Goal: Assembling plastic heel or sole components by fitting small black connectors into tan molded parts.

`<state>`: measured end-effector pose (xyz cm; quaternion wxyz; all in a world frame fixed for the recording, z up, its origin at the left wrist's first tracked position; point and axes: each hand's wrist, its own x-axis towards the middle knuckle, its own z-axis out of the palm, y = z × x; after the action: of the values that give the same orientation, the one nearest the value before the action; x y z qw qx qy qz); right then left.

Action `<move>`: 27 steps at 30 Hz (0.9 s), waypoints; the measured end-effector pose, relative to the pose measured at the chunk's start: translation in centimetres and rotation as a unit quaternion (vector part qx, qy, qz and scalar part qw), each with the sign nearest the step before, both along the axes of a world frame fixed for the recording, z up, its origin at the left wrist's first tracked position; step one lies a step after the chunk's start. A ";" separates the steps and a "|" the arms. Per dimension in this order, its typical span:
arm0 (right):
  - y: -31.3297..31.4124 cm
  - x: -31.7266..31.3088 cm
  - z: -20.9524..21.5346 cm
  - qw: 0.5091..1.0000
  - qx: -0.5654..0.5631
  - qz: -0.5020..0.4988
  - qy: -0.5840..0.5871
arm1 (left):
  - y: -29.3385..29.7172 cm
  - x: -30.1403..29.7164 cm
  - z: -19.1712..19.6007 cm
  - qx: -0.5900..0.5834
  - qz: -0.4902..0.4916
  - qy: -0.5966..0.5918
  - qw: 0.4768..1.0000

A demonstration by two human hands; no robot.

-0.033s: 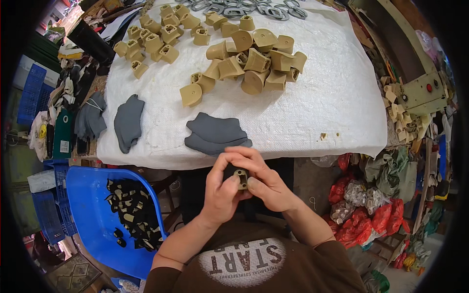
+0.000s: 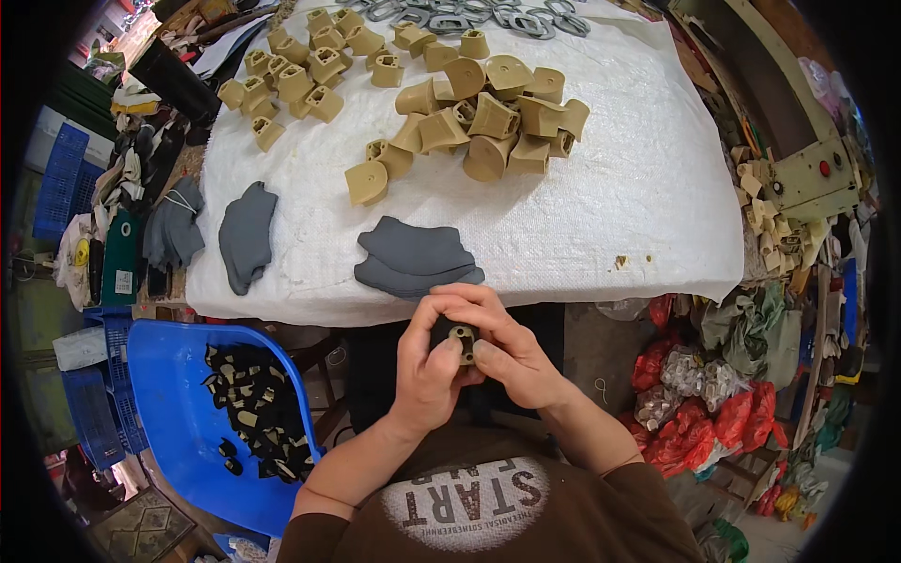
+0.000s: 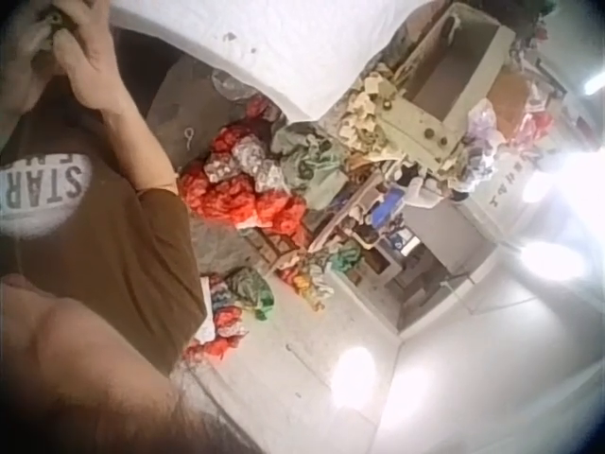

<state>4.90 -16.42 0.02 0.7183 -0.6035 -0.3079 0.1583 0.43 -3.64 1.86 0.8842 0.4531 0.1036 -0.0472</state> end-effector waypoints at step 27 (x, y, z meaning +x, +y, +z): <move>1.0 0.7 -1.8 0.999 0.032 -0.021 -0.006 | 1.7 0.0 -1.2 0.013 -0.154 -0.013 0.988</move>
<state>5.58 -15.45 -1.78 0.7385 -0.5873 -0.3048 0.1298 0.40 -1.95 0.69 0.8619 0.4754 0.0217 -0.1751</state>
